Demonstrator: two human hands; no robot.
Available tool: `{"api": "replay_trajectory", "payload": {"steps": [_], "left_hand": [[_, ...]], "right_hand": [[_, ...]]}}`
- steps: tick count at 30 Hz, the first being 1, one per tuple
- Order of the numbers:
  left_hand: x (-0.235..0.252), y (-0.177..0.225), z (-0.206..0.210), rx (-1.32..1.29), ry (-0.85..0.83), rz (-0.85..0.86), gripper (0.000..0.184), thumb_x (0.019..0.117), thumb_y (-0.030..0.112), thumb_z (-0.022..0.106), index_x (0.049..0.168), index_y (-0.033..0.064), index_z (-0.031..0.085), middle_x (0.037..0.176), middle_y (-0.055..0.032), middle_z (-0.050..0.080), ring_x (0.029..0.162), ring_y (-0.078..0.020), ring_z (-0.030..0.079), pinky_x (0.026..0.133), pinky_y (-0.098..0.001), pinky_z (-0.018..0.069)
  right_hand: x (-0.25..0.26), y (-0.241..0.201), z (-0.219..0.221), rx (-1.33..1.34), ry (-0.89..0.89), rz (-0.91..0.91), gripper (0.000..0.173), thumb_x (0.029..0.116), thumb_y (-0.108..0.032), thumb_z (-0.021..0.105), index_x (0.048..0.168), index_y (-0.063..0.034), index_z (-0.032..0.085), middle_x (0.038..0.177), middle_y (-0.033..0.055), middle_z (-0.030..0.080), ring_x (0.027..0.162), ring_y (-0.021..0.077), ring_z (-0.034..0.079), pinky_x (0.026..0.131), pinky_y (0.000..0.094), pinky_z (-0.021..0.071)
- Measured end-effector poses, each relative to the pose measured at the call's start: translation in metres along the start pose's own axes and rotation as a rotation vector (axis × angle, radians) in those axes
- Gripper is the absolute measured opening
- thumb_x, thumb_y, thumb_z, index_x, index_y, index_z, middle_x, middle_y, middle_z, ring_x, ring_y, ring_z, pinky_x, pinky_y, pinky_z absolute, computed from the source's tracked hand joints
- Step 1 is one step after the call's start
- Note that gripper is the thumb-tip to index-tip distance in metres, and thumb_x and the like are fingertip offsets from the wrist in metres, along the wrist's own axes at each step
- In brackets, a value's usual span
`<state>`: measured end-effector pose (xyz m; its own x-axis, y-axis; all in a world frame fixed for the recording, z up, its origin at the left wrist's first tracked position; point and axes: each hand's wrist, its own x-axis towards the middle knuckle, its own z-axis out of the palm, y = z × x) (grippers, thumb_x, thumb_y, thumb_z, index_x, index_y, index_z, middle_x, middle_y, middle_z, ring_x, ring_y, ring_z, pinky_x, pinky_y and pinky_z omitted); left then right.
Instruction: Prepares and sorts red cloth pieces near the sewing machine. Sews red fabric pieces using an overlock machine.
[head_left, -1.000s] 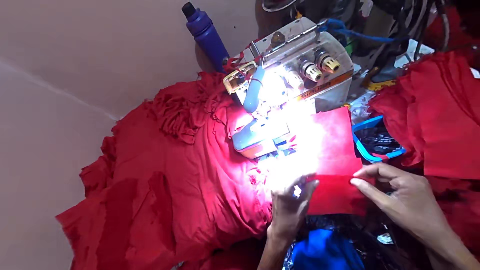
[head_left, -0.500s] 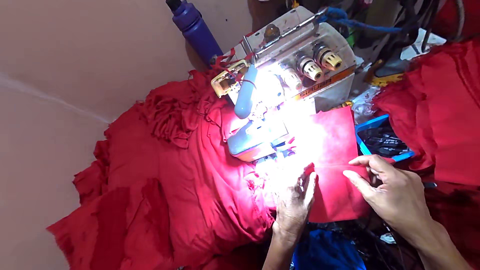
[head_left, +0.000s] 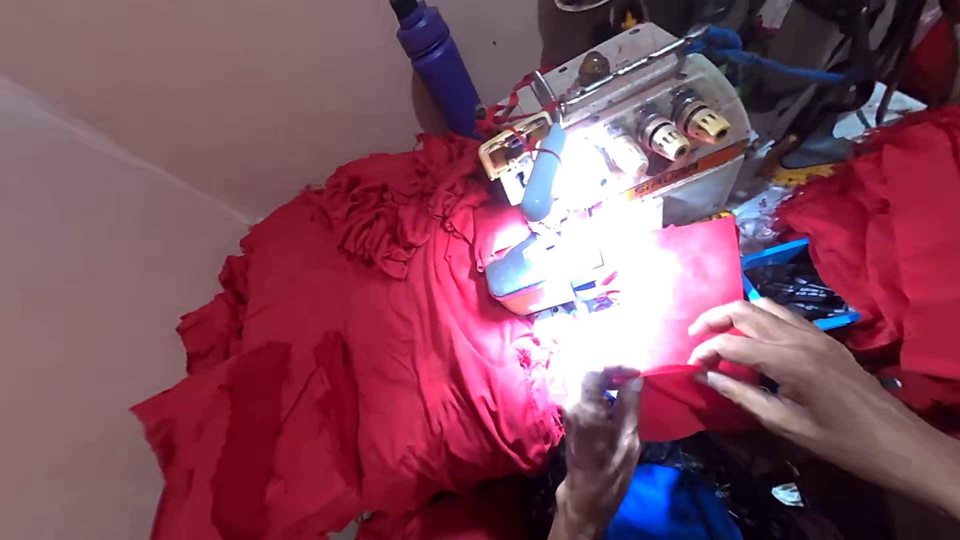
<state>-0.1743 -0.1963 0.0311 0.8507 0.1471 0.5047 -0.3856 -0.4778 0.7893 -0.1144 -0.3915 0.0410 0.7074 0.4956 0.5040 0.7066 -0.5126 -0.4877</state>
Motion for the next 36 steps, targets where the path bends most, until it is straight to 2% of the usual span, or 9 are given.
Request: {"api": "replay_trajectory", "payload": {"steps": [2, 5, 9, 12, 15, 18, 21, 25, 36], "left_hand": [[0.003, 0.007, -0.021, -0.271, 0.023, -0.105, 0.016, 0.0942, 0.000, 0.061, 0.108, -0.0046, 0.055, 0.097, 0.0029, 0.067, 0.089, 0.0058, 0.064, 0.081, -0.0140, 0.0546], [0.027, 0.008, -0.055, -0.267, 0.045, -0.009, 0.011, 0.1016, 0.014, 0.058, 0.113, 0.0126, 0.060, 0.099, 0.0171, 0.066, 0.091, 0.0081, 0.063, 0.082, -0.0157, 0.0544], [0.086, 0.011, -0.080, 0.042, 0.064, 0.163, 0.021, 0.0966, 0.005, 0.062, 0.116, -0.0022, 0.060, 0.094, 0.0041, 0.069, 0.083, 0.0046, 0.064, 0.078, -0.0162, 0.0547], [0.124, -0.012, -0.082, 0.208, -0.026, 0.194, 0.030, 0.0947, 0.008, 0.069, 0.122, 0.0044, 0.058, 0.093, -0.0044, 0.069, 0.076, -0.0050, 0.065, 0.069, -0.0204, 0.0548], [0.135, -0.038, -0.070, 0.322, -0.059, 0.022, 0.022, 0.0963, 0.010, 0.068, 0.116, 0.0056, 0.062, 0.085, -0.0143, 0.066, 0.064, -0.0240, 0.062, 0.055, -0.0387, 0.0513], [0.134, -0.050, -0.057, 0.465, -0.059, 0.033, 0.014, 0.0992, 0.013, 0.065, 0.109, 0.0033, 0.068, 0.095, -0.0155, 0.068, 0.080, -0.0280, 0.067, 0.071, -0.0458, 0.0554], [0.128, -0.052, -0.045, 0.623, 0.028, 0.144, 0.015, 0.0929, 0.007, 0.067, 0.105, 0.0014, 0.074, 0.108, -0.0191, 0.066, 0.103, -0.0365, 0.062, 0.085, -0.0537, 0.0474], [0.098, -0.050, -0.026, 0.770, 0.145, 0.209, 0.012, 0.0889, 0.012, 0.071, 0.090, 0.0016, 0.077, 0.095, -0.0171, 0.071, 0.094, -0.0344, 0.067, 0.079, -0.0492, 0.0481], [0.107, -0.048, -0.016, 0.662, 0.147, 0.011, 0.027, 0.0953, 0.011, 0.064, 0.120, 0.0075, 0.074, 0.121, -0.0118, 0.072, 0.117, -0.0285, 0.066, 0.102, -0.0460, 0.0484]], "right_hand": [[0.003, -0.013, -0.001, 0.202, 0.021, -0.036, 0.026, 0.0985, -0.032, 0.056, 0.091, -0.0133, 0.073, 0.092, -0.0005, 0.071, 0.089, 0.0073, 0.064, 0.078, 0.0259, 0.0498], [0.018, -0.036, 0.010, 0.493, 0.025, -0.024, 0.024, 0.1007, -0.027, 0.059, 0.094, -0.0060, 0.070, 0.083, -0.0025, 0.068, 0.081, -0.0076, 0.060, 0.075, 0.0090, 0.0473], [0.053, -0.054, 0.040, 0.651, 0.128, 0.188, 0.013, 0.0938, -0.018, 0.065, 0.092, -0.0067, 0.071, 0.071, -0.0094, 0.062, 0.064, -0.0098, 0.055, 0.061, 0.0091, 0.0470], [0.081, -0.053, 0.065, 0.754, 0.174, 0.363, 0.008, 0.0908, -0.005, 0.068, 0.099, -0.0040, 0.067, 0.069, -0.0062, 0.066, 0.056, -0.0029, 0.061, 0.054, 0.0141, 0.0530], [0.097, -0.047, 0.082, 0.683, 0.148, 0.517, 0.012, 0.0946, -0.007, 0.070, 0.102, 0.0021, 0.067, 0.065, -0.0024, 0.064, 0.054, 0.0004, 0.061, 0.055, 0.0179, 0.0540], [0.101, -0.046, 0.083, 0.666, 0.072, 0.628, 0.013, 0.0958, -0.011, 0.070, 0.093, 0.0014, 0.069, 0.066, -0.0003, 0.064, 0.055, 0.0025, 0.063, 0.058, 0.0197, 0.0568], [0.085, -0.048, 0.091, 0.608, 0.129, 0.518, 0.016, 0.0961, -0.015, 0.066, 0.096, 0.0008, 0.067, 0.066, -0.0035, 0.063, 0.057, -0.0019, 0.062, 0.058, 0.0154, 0.0548], [0.062, -0.050, 0.094, 0.523, 0.196, 0.475, 0.026, 0.0935, -0.017, 0.065, 0.109, 0.0033, 0.068, 0.076, 0.0001, 0.066, 0.063, -0.0022, 0.062, 0.061, 0.0150, 0.0542], [0.090, -0.033, 0.095, 0.504, 0.352, 0.431, 0.016, 0.0915, -0.007, 0.064, 0.102, 0.0035, 0.069, 0.072, 0.0007, 0.066, 0.058, -0.0013, 0.063, 0.056, 0.0150, 0.0557]]}}
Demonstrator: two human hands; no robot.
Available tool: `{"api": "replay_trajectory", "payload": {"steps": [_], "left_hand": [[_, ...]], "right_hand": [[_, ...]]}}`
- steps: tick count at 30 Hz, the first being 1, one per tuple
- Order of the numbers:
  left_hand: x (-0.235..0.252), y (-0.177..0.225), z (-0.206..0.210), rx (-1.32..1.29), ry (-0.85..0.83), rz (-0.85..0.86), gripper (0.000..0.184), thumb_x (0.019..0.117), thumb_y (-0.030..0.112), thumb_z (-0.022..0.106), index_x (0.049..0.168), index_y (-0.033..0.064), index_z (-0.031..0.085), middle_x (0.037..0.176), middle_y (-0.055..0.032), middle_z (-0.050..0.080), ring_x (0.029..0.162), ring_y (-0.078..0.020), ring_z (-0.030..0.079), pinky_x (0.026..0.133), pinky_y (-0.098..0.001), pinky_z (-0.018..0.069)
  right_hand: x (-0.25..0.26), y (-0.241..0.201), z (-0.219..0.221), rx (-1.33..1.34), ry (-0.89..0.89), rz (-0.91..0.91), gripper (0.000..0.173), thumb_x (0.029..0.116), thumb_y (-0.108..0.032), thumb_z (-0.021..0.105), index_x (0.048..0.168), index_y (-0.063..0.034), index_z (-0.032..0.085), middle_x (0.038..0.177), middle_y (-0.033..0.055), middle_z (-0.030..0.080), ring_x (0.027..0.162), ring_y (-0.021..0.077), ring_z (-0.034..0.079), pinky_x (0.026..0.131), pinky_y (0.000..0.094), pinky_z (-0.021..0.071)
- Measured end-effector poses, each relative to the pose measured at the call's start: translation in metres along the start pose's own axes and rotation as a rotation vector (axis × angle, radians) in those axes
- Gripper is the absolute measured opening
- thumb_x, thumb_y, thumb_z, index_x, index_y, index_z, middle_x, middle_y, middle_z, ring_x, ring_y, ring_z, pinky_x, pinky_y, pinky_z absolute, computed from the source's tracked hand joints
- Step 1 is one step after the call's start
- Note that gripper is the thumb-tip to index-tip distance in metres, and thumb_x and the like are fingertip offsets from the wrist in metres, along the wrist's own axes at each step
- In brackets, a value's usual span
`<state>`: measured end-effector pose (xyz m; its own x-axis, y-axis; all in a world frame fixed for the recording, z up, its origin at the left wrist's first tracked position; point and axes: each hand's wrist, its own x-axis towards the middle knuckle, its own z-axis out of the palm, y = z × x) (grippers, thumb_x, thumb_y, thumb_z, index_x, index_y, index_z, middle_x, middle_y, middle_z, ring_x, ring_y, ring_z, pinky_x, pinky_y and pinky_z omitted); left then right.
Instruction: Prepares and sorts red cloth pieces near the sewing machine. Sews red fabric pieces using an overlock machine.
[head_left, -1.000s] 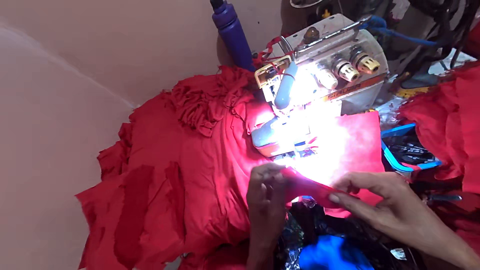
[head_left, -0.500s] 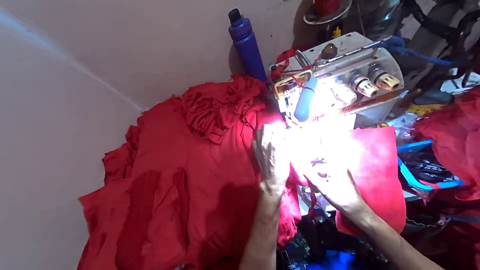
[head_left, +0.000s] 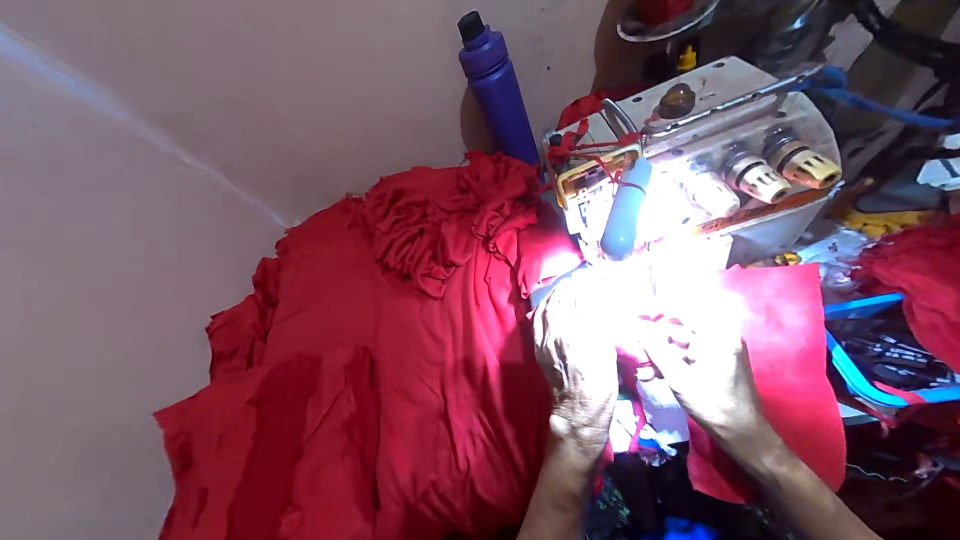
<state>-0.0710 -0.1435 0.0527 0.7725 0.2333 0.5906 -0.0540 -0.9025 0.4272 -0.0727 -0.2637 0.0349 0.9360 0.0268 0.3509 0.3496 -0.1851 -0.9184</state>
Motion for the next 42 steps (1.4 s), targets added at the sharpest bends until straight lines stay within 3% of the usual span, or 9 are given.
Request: {"api": "replay_trajectory", "payload": {"steps": [6, 8, 11, 14, 17, 21, 28, 37, 42], "left_hand": [[0.027, -0.018, -0.015, -0.072, -0.307, -0.030, 0.050, 0.0934, 0.016, 0.071, 0.140, 0.0023, 0.058, 0.143, -0.0188, 0.058, 0.135, -0.0346, 0.053, 0.113, -0.0568, 0.0372], [0.040, -0.023, -0.019, -0.064, -0.316, -0.065, 0.039, 0.0980, 0.015, 0.067, 0.135, 0.0049, 0.061, 0.133, -0.0185, 0.064, 0.121, -0.0360, 0.062, 0.101, -0.0577, 0.0471], [0.078, -0.033, -0.010, 0.078, -0.345, -0.044, 0.030, 0.1047, 0.025, 0.057, 0.126, 0.0050, 0.064, 0.113, -0.0226, 0.069, 0.105, -0.0421, 0.067, 0.086, -0.0607, 0.0524], [0.116, -0.050, -0.001, 0.079, -0.411, -0.186, 0.037, 0.1065, 0.027, 0.050, 0.135, 0.0072, 0.064, 0.124, -0.0219, 0.069, 0.119, -0.0407, 0.064, 0.100, -0.0612, 0.0454], [0.123, -0.092, 0.004, -0.294, -0.402, -0.147, 0.037, 0.1080, 0.020, 0.047, 0.139, 0.0034, 0.060, 0.136, -0.0184, 0.063, 0.126, -0.0293, 0.060, 0.107, -0.0499, 0.0438], [0.089, -0.104, -0.012, -0.495, -0.240, -0.069, 0.034, 0.1059, 0.012, 0.047, 0.131, -0.0050, 0.063, 0.132, -0.0191, 0.064, 0.123, -0.0178, 0.061, 0.107, -0.0325, 0.0452], [-0.057, -0.067, -0.061, -0.336, 0.085, -0.042, 0.021, 0.0980, 0.007, 0.058, 0.109, -0.0057, 0.072, 0.109, -0.0159, 0.072, 0.103, -0.0151, 0.069, 0.093, -0.0290, 0.0547], [-0.145, -0.024, -0.062, -0.452, -0.054, -0.061, 0.017, 0.0888, 0.000, 0.063, 0.099, -0.0027, 0.077, 0.098, -0.0097, 0.073, 0.099, -0.0065, 0.068, 0.092, -0.0174, 0.0527], [-0.154, -0.004, -0.046, -0.570, -0.166, 0.099, 0.014, 0.0898, 0.005, 0.067, 0.096, 0.0029, 0.079, 0.099, -0.0098, 0.074, 0.102, -0.0118, 0.068, 0.092, -0.0229, 0.0536]], "right_hand": [[0.015, 0.004, 0.001, -0.317, 0.024, -0.152, 0.024, 0.0967, -0.020, 0.061, 0.105, -0.0034, 0.076, 0.077, 0.0084, 0.069, 0.063, 0.0179, 0.064, 0.058, 0.0388, 0.0537], [0.012, 0.002, -0.003, -0.396, 0.021, -0.166, 0.026, 0.0960, -0.021, 0.058, 0.101, -0.0009, 0.074, 0.074, 0.0100, 0.067, 0.061, 0.0225, 0.064, 0.055, 0.0428, 0.0517], [-0.007, 0.005, -0.016, -0.444, 0.030, -0.256, 0.027, 0.0972, -0.023, 0.058, 0.096, -0.0046, 0.078, 0.082, 0.0102, 0.073, 0.072, 0.0219, 0.070, 0.062, 0.0403, 0.0542], [-0.039, 0.008, -0.039, -0.439, 0.009, -0.347, 0.026, 0.0972, -0.021, 0.057, 0.096, -0.0067, 0.079, 0.088, 0.0083, 0.076, 0.080, 0.0134, 0.070, 0.072, 0.0262, 0.0540], [-0.080, 0.016, -0.063, -0.448, -0.029, -0.439, 0.028, 0.1005, -0.026, 0.057, 0.095, -0.0076, 0.078, 0.082, 0.0091, 0.072, 0.079, 0.0185, 0.064, 0.074, 0.0291, 0.0471], [-0.120, 0.040, -0.084, -0.597, -0.066, -0.557, 0.025, 0.1025, -0.041, 0.058, 0.111, -0.0192, 0.069, 0.095, 0.0073, 0.065, 0.094, 0.0244, 0.058, 0.086, 0.0339, 0.0419], [-0.125, 0.077, -0.082, -0.567, 0.002, -0.801, 0.022, 0.1024, -0.012, 0.059, 0.123, -0.0136, 0.068, 0.102, 0.0088, 0.063, 0.094, 0.0246, 0.056, 0.091, 0.0340, 0.0425], [-0.122, 0.059, -0.085, -0.366, -0.027, -0.529, 0.024, 0.0968, -0.024, 0.060, 0.076, -0.0114, 0.063, 0.078, 0.0070, 0.064, 0.090, 0.0213, 0.059, 0.083, 0.0307, 0.0406], [-0.112, 0.044, -0.099, -0.212, -0.227, -0.299, 0.020, 0.0903, -0.032, 0.070, 0.081, -0.0153, 0.076, 0.087, -0.0016, 0.070, 0.093, 0.0104, 0.059, 0.087, 0.0269, 0.0415]]}}
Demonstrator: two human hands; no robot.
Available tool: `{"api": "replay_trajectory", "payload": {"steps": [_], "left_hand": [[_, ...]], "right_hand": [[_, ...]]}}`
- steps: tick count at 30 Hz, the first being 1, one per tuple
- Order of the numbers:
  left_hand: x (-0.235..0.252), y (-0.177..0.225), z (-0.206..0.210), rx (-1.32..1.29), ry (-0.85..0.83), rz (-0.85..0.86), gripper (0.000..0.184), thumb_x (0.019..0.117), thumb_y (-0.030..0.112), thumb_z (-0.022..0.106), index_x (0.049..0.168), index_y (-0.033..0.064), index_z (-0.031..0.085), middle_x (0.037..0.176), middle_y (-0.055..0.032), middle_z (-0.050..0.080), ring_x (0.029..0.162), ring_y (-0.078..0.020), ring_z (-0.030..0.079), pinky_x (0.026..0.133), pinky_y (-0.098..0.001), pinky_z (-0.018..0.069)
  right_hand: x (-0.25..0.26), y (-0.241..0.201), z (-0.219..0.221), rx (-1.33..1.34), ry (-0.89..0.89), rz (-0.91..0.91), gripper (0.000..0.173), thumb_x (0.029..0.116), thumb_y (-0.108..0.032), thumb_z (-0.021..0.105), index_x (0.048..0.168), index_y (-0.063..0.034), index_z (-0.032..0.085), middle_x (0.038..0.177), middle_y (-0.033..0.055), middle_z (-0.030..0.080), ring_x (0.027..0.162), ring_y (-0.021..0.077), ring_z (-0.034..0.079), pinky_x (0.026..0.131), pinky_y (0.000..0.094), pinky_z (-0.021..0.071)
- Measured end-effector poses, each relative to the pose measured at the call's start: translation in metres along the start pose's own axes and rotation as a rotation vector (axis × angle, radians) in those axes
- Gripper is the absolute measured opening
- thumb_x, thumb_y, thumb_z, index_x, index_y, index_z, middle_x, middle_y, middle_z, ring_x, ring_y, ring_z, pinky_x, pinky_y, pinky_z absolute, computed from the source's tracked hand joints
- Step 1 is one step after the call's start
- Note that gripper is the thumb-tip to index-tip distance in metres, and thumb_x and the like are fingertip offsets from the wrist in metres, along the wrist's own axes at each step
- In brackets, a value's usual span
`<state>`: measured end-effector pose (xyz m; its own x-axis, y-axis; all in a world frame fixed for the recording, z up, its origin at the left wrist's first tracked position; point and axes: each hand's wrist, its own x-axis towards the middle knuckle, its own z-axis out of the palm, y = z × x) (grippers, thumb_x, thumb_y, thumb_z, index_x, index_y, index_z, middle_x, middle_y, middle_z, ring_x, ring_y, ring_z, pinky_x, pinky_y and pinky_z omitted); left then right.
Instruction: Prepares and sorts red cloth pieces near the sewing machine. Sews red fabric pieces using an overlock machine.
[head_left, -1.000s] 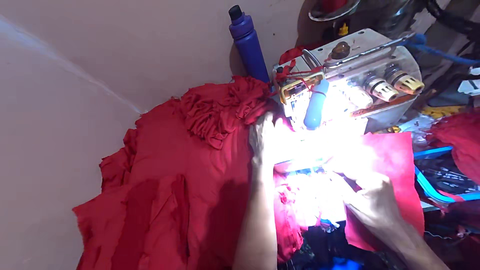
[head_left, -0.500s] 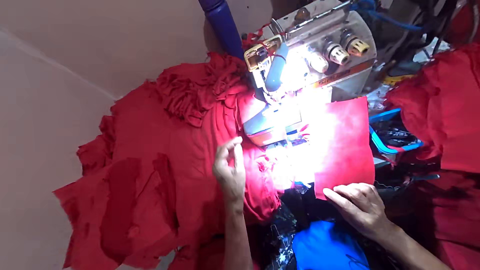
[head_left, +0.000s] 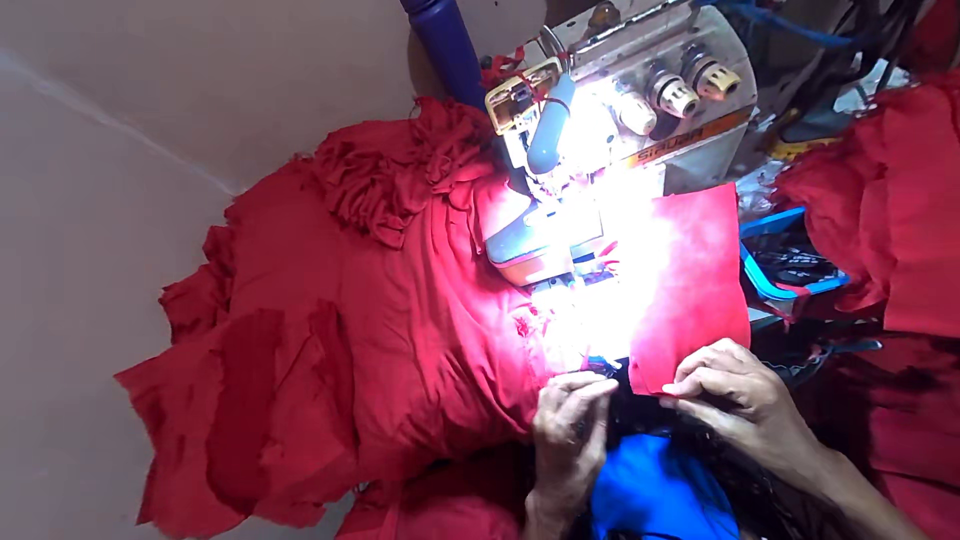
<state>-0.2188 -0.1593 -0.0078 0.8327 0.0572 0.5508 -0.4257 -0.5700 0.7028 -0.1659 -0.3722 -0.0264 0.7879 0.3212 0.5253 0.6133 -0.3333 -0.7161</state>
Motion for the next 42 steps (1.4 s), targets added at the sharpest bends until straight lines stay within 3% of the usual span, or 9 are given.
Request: {"api": "replay_trajectory", "payload": {"steps": [5, 8, 11, 16, 20, 22, 25, 35, 42], "left_hand": [[0.004, 0.002, 0.029, 0.140, -0.159, 0.259, 0.018, 0.0956, 0.017, 0.065, 0.103, 0.0089, 0.079, 0.110, -0.0070, 0.077, 0.109, -0.0181, 0.069, 0.100, -0.0329, 0.0486], [0.006, 0.002, 0.037, 0.207, -0.140, 0.266, 0.023, 0.0934, 0.022, 0.068, 0.107, 0.0070, 0.079, 0.108, -0.0082, 0.077, 0.103, -0.0186, 0.070, 0.097, -0.0317, 0.0510], [0.017, 0.007, 0.031, 0.171, -0.227, 0.242, 0.028, 0.0966, 0.029, 0.064, 0.107, 0.0087, 0.079, 0.104, -0.0070, 0.077, 0.098, -0.0192, 0.071, 0.089, -0.0352, 0.0525], [0.090, 0.036, 0.020, -0.338, -0.395, -0.288, 0.045, 0.1087, 0.020, 0.034, 0.109, -0.0088, 0.069, 0.094, -0.0072, 0.072, 0.090, -0.0049, 0.066, 0.085, -0.0236, 0.0538], [0.143, 0.011, 0.034, -0.435, -0.406, -0.721, 0.049, 0.1094, 0.048, 0.036, 0.134, 0.0114, 0.058, 0.099, -0.0026, 0.066, 0.083, -0.0072, 0.061, 0.077, -0.0282, 0.0528], [0.153, 0.008, 0.047, -0.291, -0.307, -0.630, 0.040, 0.1059, 0.045, 0.051, 0.124, 0.0117, 0.062, 0.098, -0.0055, 0.064, 0.080, -0.0119, 0.059, 0.068, -0.0308, 0.0509], [0.159, 0.007, 0.061, -0.065, -0.194, -0.345, 0.036, 0.1018, 0.029, 0.064, 0.127, 0.0034, 0.062, 0.120, -0.0180, 0.065, 0.103, -0.0278, 0.063, 0.086, -0.0464, 0.0520], [0.158, 0.058, 0.051, -0.563, -0.121, -0.213, 0.021, 0.0918, -0.004, 0.068, 0.110, 0.0048, 0.072, 0.097, 0.0021, 0.074, 0.079, -0.0001, 0.068, 0.071, -0.0186, 0.0577], [0.131, 0.058, 0.007, -0.559, -0.059, -0.163, 0.022, 0.0988, -0.002, 0.054, 0.105, 0.0010, 0.074, 0.090, 0.0013, 0.073, 0.080, -0.0013, 0.068, 0.075, -0.0187, 0.0576]], "right_hand": [[0.019, -0.009, -0.023, 0.110, -0.040, 0.200, 0.018, 0.0942, -0.020, 0.061, 0.095, -0.0113, 0.076, 0.091, -0.0064, 0.070, 0.087, -0.0051, 0.063, 0.079, 0.0122, 0.0520], [0.050, -0.025, -0.038, 0.033, 0.154, 0.349, 0.015, 0.0980, -0.017, 0.056, 0.102, -0.0075, 0.067, 0.086, -0.0069, 0.064, 0.073, -0.0050, 0.058, 0.067, 0.0168, 0.0503], [0.079, -0.038, -0.056, 0.085, 0.334, 0.176, 0.015, 0.1019, -0.016, 0.055, 0.110, -0.0061, 0.062, 0.093, -0.0094, 0.062, 0.080, -0.0076, 0.060, 0.071, 0.0123, 0.0523], [0.075, -0.051, -0.068, 0.065, 0.282, -0.149, 0.020, 0.1041, -0.023, 0.057, 0.115, -0.0106, 0.070, 0.104, -0.0075, 0.071, 0.092, -0.0029, 0.065, 0.080, 0.0161, 0.0554], [0.050, -0.048, -0.057, 0.038, 0.142, -0.201, 0.023, 0.1060, -0.022, 0.053, 0.108, -0.0095, 0.072, 0.096, 0.0012, 0.073, 0.092, 0.0030, 0.065, 0.085, 0.0197, 0.0514], [0.042, -0.041, -0.052, 0.047, 0.106, -0.211, 0.024, 0.1070, -0.022, 0.052, 0.106, -0.0076, 0.071, 0.093, 0.0051, 0.072, 0.090, 0.0072, 0.066, 0.086, 0.0217, 0.0508], [0.035, -0.030, -0.048, 0.055, 0.092, -0.192, 0.024, 0.1063, -0.023, 0.053, 0.103, -0.0077, 0.071, 0.089, 0.0056, 0.072, 0.086, 0.0078, 0.065, 0.082, 0.0214, 0.0488], [0.101, -0.042, -0.053, 0.214, 0.336, -0.056, 0.010, 0.0919, -0.009, 0.067, 0.098, -0.0017, 0.071, 0.079, -0.0072, 0.067, 0.068, -0.0081, 0.059, 0.065, 0.0084, 0.0506], [0.117, -0.059, -0.029, 0.361, 0.252, 0.000, 0.009, 0.0905, -0.012, 0.071, 0.095, -0.0127, 0.064, 0.073, -0.0129, 0.061, 0.061, -0.0073, 0.057, 0.057, 0.0090, 0.0500]]}}
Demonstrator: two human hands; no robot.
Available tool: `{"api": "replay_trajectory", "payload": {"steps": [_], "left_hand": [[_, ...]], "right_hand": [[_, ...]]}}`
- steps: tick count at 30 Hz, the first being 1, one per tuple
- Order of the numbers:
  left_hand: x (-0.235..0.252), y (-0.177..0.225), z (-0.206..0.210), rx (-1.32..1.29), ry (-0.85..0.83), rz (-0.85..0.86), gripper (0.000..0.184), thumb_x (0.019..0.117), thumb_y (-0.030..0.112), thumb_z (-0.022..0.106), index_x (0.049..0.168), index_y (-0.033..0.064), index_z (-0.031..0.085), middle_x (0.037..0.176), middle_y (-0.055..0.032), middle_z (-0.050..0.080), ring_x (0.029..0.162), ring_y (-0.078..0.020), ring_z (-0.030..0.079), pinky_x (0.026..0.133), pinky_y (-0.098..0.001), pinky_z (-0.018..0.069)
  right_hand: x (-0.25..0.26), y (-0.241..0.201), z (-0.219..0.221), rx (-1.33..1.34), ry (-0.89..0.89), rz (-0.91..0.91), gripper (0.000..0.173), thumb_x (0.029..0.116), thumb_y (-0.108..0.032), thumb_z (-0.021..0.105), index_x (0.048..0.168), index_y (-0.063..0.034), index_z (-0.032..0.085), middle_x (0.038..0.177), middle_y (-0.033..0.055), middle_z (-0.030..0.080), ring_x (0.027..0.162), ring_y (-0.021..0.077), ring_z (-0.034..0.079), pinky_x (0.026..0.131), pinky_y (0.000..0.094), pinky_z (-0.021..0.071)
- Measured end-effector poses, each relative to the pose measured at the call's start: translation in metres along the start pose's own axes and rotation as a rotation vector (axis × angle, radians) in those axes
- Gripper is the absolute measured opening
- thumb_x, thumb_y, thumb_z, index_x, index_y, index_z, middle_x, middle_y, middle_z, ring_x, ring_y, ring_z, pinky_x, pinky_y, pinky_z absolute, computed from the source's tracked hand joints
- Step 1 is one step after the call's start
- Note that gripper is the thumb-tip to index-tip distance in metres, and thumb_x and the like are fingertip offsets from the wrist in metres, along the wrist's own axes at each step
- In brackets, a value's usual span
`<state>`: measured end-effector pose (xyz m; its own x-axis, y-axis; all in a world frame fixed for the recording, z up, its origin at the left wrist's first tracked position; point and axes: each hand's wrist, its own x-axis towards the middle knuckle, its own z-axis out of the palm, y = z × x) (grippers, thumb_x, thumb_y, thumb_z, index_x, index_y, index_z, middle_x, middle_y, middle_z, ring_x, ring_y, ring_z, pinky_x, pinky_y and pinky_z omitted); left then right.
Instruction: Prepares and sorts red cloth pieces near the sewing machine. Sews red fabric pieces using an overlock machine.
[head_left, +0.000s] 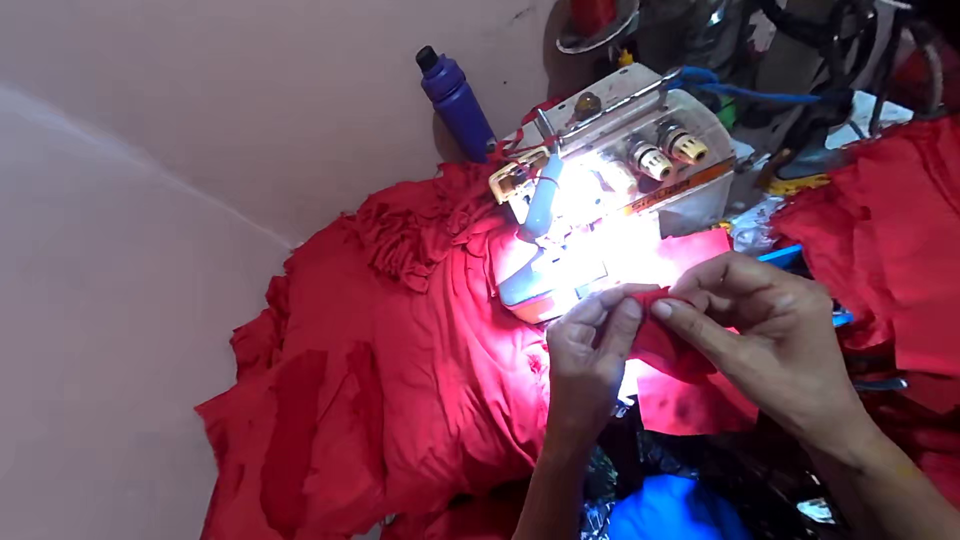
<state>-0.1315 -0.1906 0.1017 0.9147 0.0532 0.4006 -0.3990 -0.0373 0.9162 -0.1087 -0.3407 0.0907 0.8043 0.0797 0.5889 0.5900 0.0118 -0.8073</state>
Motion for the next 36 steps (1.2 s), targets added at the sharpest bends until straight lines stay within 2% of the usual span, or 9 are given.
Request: {"api": "replay_trajectory", "payload": {"steps": [5, 11, 18, 21, 23, 26, 29, 32, 36], "left_hand": [[-0.017, 0.003, -0.018, 0.106, 0.120, -0.055, 0.018, 0.0969, -0.002, 0.057, 0.098, -0.0013, 0.075, 0.085, 0.0012, 0.073, 0.080, 0.0008, 0.068, 0.077, -0.0172, 0.0572], [-0.020, -0.002, -0.045, 0.118, 0.205, -0.141, 0.018, 0.0971, 0.001, 0.057, 0.084, 0.0041, 0.069, 0.069, 0.0066, 0.066, 0.064, 0.0036, 0.061, 0.063, -0.0147, 0.0522], [-0.040, -0.003, -0.051, 0.046, 0.167, -0.070, 0.019, 0.0982, -0.003, 0.053, 0.092, -0.0009, 0.071, 0.080, 0.0054, 0.069, 0.075, 0.0041, 0.065, 0.072, -0.0151, 0.0553], [-0.047, -0.008, -0.054, 0.042, 0.157, -0.027, 0.022, 0.1011, 0.004, 0.053, 0.087, 0.0030, 0.070, 0.077, 0.0082, 0.067, 0.073, 0.0050, 0.062, 0.071, -0.0146, 0.0535], [-0.049, -0.008, -0.056, 0.044, 0.133, 0.010, 0.016, 0.0991, 0.010, 0.061, 0.091, 0.0015, 0.072, 0.080, 0.0088, 0.069, 0.076, 0.0059, 0.064, 0.072, -0.0143, 0.0544], [-0.050, -0.005, -0.065, 0.131, 0.097, 0.055, 0.013, 0.0961, 0.004, 0.063, 0.095, -0.0044, 0.073, 0.084, 0.0029, 0.073, 0.080, 0.0034, 0.067, 0.076, -0.0163, 0.0567], [-0.050, 0.008, -0.082, 0.272, 0.022, 0.144, 0.015, 0.0977, 0.004, 0.061, 0.094, -0.0031, 0.074, 0.088, 0.0023, 0.074, 0.085, 0.0031, 0.068, 0.081, -0.0170, 0.0573], [-0.049, 0.029, -0.097, 0.389, -0.059, 0.270, 0.018, 0.1000, 0.010, 0.062, 0.096, -0.0024, 0.074, 0.090, 0.0011, 0.074, 0.087, 0.0036, 0.066, 0.081, -0.0151, 0.0554], [-0.045, 0.044, -0.110, 0.456, -0.073, 0.346, 0.019, 0.1019, 0.016, 0.061, 0.098, 0.0013, 0.073, 0.092, 0.0031, 0.073, 0.089, 0.0047, 0.066, 0.081, -0.0137, 0.0549]], "right_hand": [[-0.010, 0.000, 0.023, 0.014, -0.032, 0.031, 0.011, 0.0886, -0.015, 0.073, 0.092, -0.0146, 0.062, 0.071, -0.0130, 0.061, 0.061, -0.0070, 0.058, 0.058, 0.0093, 0.0512], [-0.032, -0.004, 0.049, -0.064, -0.151, -0.100, 0.017, 0.0989, -0.023, 0.064, 0.092, -0.0074, 0.066, 0.079, -0.0056, 0.067, 0.073, -0.0071, 0.061, 0.068, 0.0098, 0.0511], [-0.027, 0.004, 0.064, 0.058, -0.116, 0.093, 0.008, 0.0934, -0.018, 0.068, 0.093, -0.0129, 0.062, 0.071, -0.0114, 0.062, 0.061, -0.0061, 0.059, 0.057, 0.0104, 0.0501], [-0.030, 0.005, 0.067, 0.071, -0.113, 0.118, 0.010, 0.0932, -0.018, 0.069, 0.094, -0.0132, 0.061, 0.068, -0.0116, 0.061, 0.058, -0.0064, 0.057, 0.055, 0.0098, 0.0483], [-0.031, 0.006, 0.068, 0.061, -0.122, 0.122, 0.012, 0.0930, -0.019, 0.068, 0.098, -0.0122, 0.059, 0.068, -0.0116, 0.060, 0.058, -0.0066, 0.056, 0.055, 0.0101, 0.0482], [-0.030, 0.000, 0.065, 0.063, -0.234, 0.185, 0.019, 0.0958, -0.021, 0.064, 0.111, -0.0125, 0.059, 0.065, -0.0132, 0.060, 0.055, -0.0069, 0.056, 0.054, 0.0102, 0.0477], [-0.027, -0.005, 0.059, 0.183, -0.452, 0.248, 0.023, 0.0984, -0.018, 0.061, 0.120, -0.0124, 0.061, 0.067, -0.0155, 0.061, 0.058, -0.0100, 0.053, 0.055, 0.0080, 0.0444], [-0.025, -0.010, 0.057, 0.273, -0.598, 0.238, 0.016, 0.0962, -0.015, 0.063, 0.111, -0.0096, 0.064, 0.067, -0.0187, 0.055, 0.059, -0.0137, 0.046, 0.054, 0.0055, 0.0377], [-0.028, -0.014, 0.059, 0.271, -0.629, 0.215, 0.014, 0.0947, -0.013, 0.061, 0.106, -0.0069, 0.065, 0.067, -0.0180, 0.055, 0.058, -0.0151, 0.043, 0.053, 0.0044, 0.0341]]}}
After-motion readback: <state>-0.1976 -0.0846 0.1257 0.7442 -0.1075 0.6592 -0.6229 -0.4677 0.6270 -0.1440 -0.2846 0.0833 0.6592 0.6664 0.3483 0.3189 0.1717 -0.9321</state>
